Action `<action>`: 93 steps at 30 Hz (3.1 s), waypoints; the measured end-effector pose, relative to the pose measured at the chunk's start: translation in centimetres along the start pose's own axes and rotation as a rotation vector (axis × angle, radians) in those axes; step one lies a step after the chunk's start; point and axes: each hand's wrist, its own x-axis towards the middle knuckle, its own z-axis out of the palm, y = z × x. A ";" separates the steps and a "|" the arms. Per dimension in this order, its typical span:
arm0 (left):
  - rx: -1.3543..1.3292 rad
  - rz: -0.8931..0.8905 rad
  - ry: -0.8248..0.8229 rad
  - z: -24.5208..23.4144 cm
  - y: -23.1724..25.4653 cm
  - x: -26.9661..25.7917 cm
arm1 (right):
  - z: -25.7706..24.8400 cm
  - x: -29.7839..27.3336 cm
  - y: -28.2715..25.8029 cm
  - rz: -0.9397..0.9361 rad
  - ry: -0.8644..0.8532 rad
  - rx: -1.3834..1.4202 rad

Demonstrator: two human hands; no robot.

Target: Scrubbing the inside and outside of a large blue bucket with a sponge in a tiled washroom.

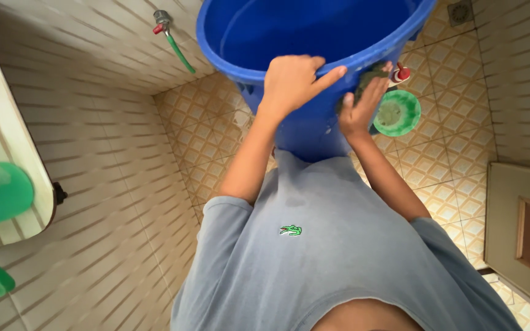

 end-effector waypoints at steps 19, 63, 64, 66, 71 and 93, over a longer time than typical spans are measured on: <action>-0.100 -0.176 -0.015 -3.4 -0.6 -6.5 | 0.8 -0.3 -2.6 -0.033 -0.063 0.211; -0.527 -0.660 0.180 -2.1 -0.8 -9.2 | 1.5 3.5 -6.2 -0.370 -0.547 0.203; -0.554 -0.652 0.211 -2.0 -1.0 -9.7 | 1.6 3.6 -6.6 -0.383 -0.561 0.214; -0.580 -0.648 0.246 -2.2 -1.4 -10.3 | 1.9 3.7 -7.2 -0.400 -0.579 0.228; -0.249 -0.632 0.221 -2.1 -2.5 -11.5 | 2.5 3.8 -8.5 -0.389 -0.605 0.234; -0.178 -0.834 0.303 -1.1 -5.4 -13.0 | 5.2 0.1 -10.5 -0.277 -0.576 0.181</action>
